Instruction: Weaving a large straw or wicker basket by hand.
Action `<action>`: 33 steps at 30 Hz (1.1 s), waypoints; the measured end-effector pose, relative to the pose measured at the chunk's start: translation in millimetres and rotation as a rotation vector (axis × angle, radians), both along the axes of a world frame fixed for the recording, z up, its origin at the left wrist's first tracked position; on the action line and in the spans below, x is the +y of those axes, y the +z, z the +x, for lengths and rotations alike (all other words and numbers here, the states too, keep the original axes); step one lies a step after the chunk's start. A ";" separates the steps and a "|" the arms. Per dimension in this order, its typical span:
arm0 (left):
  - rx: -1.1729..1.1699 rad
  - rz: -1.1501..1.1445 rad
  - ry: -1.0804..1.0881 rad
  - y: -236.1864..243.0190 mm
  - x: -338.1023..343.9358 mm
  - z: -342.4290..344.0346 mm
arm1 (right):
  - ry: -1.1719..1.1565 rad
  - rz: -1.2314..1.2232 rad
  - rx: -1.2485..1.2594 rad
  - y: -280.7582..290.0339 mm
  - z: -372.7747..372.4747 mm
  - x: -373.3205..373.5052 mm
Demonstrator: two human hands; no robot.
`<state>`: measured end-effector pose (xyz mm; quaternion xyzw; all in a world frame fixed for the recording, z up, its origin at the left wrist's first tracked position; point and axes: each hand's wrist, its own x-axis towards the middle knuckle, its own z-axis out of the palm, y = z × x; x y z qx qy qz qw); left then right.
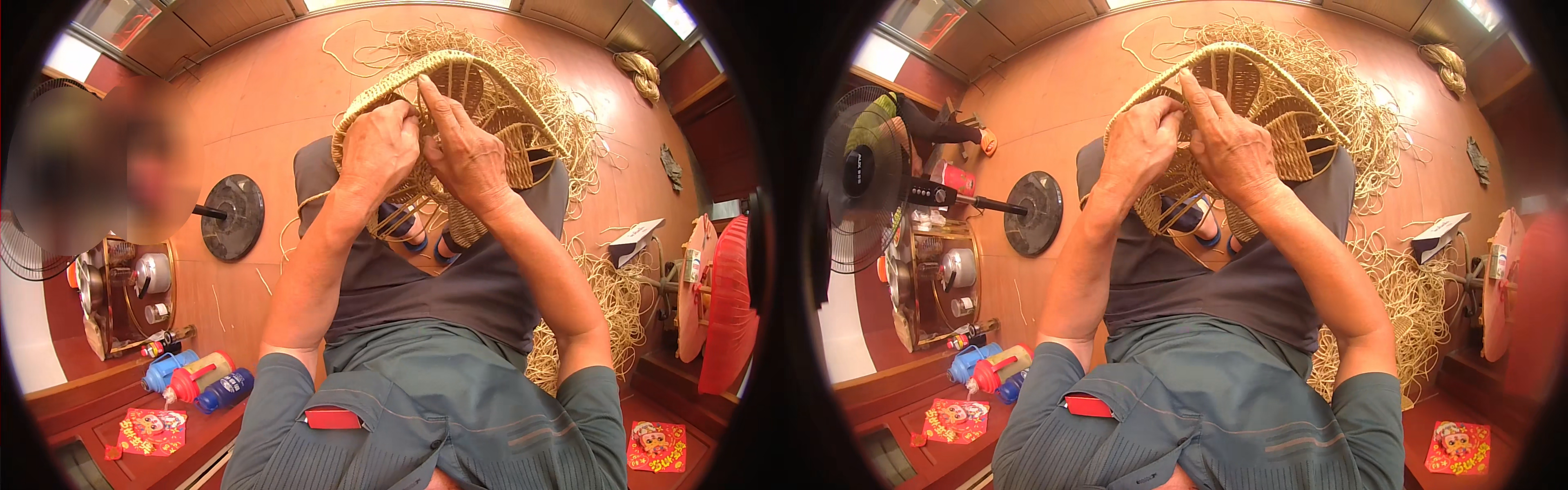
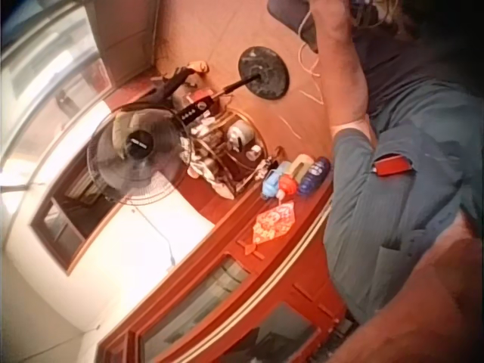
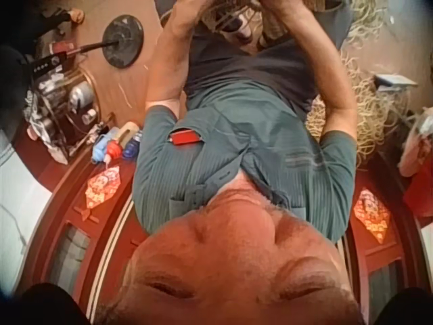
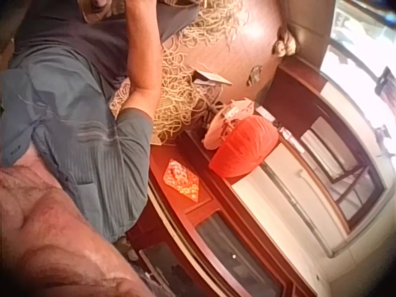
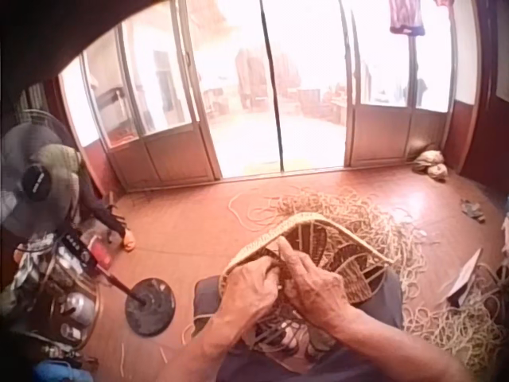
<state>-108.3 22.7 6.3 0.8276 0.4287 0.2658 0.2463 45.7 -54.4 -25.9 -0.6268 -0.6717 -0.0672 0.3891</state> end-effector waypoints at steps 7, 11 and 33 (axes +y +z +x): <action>0.082 0.006 0.025 0.2 -3.4 8.7 | 0.044 -0.184 0.017 4.7 3.0 9.7; -0.002 0.268 0.041 -6.5 -15.5 4.4 | 0.048 -0.110 0.041 1.2 5.1 5.6; -0.265 0.585 -0.227 -40.6 -111.0 68.5 | 0.339 -0.110 1.688 -9.7 137.5 -112.5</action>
